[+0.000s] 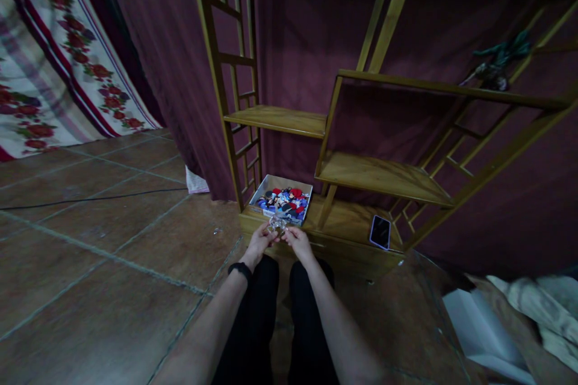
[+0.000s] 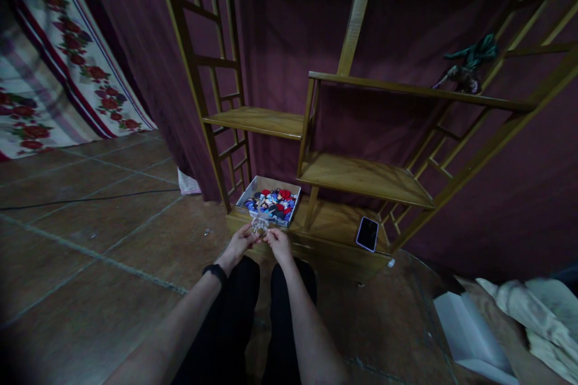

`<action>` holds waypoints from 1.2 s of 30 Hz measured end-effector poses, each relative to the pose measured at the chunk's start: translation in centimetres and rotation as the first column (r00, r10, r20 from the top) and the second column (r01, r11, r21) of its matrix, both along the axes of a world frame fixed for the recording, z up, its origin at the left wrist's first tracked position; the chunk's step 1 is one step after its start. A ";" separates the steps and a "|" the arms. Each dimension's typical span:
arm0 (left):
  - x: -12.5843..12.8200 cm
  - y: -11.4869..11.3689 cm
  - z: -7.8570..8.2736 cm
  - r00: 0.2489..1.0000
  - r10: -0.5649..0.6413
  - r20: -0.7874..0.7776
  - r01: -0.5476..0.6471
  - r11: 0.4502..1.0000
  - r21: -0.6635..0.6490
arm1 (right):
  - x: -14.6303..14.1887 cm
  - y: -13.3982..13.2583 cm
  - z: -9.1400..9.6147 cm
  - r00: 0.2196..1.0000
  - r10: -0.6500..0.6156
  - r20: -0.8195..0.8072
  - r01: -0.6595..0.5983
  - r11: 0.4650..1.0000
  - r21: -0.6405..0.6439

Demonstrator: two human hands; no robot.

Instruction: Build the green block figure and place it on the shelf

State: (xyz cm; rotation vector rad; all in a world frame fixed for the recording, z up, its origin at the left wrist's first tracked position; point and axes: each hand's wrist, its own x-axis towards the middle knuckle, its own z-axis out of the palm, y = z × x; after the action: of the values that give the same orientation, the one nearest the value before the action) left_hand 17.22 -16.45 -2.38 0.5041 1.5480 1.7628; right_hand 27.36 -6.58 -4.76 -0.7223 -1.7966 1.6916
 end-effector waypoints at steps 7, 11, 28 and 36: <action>0.1 0.2 0.0 0.998 -0.023 -0.053 0.022 0.999 -0.025 | 0.2 -0.1 0.4 1.000 -0.016 -0.004 0.016 0.999 0.033; 0.2 0.6 -0.5 0.996 0.066 -0.052 -0.066 0.998 0.007 | 0.2 0.0 0.3 0.999 -0.021 -0.041 0.021 1.000 0.001; 0.3 0.3 -0.2 0.999 0.042 -0.026 -0.041 0.998 0.055 | 0.4 0.2 0.7 0.993 -0.028 -0.112 0.010 0.988 -0.151; 0.2 0.3 -0.3 0.998 0.049 0.032 -0.051 0.997 0.054 | 0.1 0.2 0.2 0.991 -0.107 -0.076 0.077 0.944 -0.319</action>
State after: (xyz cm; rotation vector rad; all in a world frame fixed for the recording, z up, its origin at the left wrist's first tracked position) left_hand 17.40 -16.12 -2.65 0.4665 1.5060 1.8471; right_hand 27.44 -6.39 -4.53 -0.8323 -1.4209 1.9388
